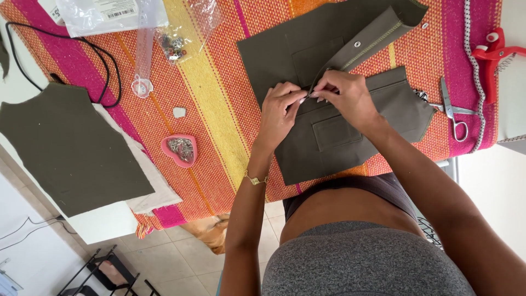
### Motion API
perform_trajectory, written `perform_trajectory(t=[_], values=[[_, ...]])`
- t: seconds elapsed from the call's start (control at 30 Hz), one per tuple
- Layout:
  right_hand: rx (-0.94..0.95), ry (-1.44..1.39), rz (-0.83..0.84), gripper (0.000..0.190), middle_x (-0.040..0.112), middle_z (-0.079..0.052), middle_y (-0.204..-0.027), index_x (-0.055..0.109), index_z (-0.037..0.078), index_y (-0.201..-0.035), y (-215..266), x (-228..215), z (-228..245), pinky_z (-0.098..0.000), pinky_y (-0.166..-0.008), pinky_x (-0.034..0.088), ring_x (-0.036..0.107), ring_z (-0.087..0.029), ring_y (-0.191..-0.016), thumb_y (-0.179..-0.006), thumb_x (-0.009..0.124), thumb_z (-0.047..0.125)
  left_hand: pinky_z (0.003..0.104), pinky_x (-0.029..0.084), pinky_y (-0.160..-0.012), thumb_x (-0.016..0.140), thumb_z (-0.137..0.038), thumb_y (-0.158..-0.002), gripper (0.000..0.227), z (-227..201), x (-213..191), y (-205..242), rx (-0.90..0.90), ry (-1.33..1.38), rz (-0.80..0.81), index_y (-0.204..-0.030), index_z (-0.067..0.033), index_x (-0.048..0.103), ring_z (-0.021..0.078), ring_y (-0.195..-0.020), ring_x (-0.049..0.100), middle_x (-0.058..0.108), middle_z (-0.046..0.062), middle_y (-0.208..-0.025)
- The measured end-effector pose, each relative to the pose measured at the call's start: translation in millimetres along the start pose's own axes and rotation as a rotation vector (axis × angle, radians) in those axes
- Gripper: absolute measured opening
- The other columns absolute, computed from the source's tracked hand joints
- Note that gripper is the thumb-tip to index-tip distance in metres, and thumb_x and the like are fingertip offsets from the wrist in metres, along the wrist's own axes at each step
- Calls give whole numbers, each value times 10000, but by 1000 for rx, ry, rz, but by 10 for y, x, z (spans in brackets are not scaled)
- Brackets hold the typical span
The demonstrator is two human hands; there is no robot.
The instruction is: The person is sewing eyelets onto a piece of dark fabric. They use a red eyelet setting tool to secure the eyelets in place. The person also uses scissors to trim excess material from the fabric.
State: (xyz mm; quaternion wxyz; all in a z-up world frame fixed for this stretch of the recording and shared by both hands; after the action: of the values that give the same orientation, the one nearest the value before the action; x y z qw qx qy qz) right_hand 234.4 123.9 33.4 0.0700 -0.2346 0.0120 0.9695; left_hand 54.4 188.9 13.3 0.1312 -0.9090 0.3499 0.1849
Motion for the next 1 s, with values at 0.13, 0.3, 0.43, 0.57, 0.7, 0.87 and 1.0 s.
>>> perform_trajectory(t=[0.13,0.3,0.43,0.57,0.7,0.87,1.0], values=[[-60,-24,-14,124,765,-189,-901,737,-38,-999,49,30,-129,-406,-734,636,764,-332,-835,-970,842,-96,351,442,-813,643,15,-1034,215,22,-1,-33,-18,8,-5,-1085,-110,810,237,-890,623,691,18,-964],[-146,99,-96,113,746,-164,-998,738,-18,-1050,146,84,-163,-432,-791,635,766,-370,-916,-1019,847,-14,373,485,-829,707,-42,-1026,141,-14,-1,-62,-69,-7,-3,-1107,-93,811,260,-909,676,711,39,-966],[-163,243,-174,74,753,-110,-1001,777,54,-1084,244,84,-11,-418,-811,634,763,-337,-927,-1048,842,55,364,471,-823,705,-77,-1042,136,-28,19,-108,-96,-8,24,-1110,-114,817,230,-916,672,702,15,-961],[-131,207,-264,136,736,-70,-996,770,71,-1099,308,181,-27,-378,-789,642,769,-298,-928,-1025,884,80,383,486,-818,689,-116,-1057,121,8,43,-43,-106,-55,36,-1081,-115,807,242,-931,681,684,14,-940],[-138,244,-299,146,732,-59,-992,777,64,-1096,302,185,1,-369,-786,659,773,-281,-911,-1007,891,44,371,484,-821,701,-178,-1057,110,45,90,-27,-118,-80,3,-1053,-116,791,212,-936,684,658,-12,-930],[-129,244,-296,131,727,-63,-982,771,57,-1104,318,215,-12,-386,-772,658,776,-302,-909,-1023,871,32,370,484,-807,724,-188,-1011,82,88,175,-2,-122,-129,-67,-995,-136,786,202,-897,680,632,-33,-884],[-113,224,-289,156,723,-80,-958,756,42,-1109,318,206,-10,-402,-748,657,773,-315,-888,-1014,878,24,349,476,-800,737,-151,-985,67,25,154,13,-123,-94,-122,-948,-148,792,190,-869,674,628,-47,-858]])
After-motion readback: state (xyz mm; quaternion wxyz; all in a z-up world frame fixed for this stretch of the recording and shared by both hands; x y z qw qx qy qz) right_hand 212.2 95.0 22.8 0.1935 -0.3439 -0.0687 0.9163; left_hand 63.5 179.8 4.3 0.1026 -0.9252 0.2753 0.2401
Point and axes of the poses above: each hand's wrist, its own y-axis away from the middle knuckle, its own x-axis out of the palm, z = x × y, the point moved 4 cm from there along -y, towards the middle knuckle
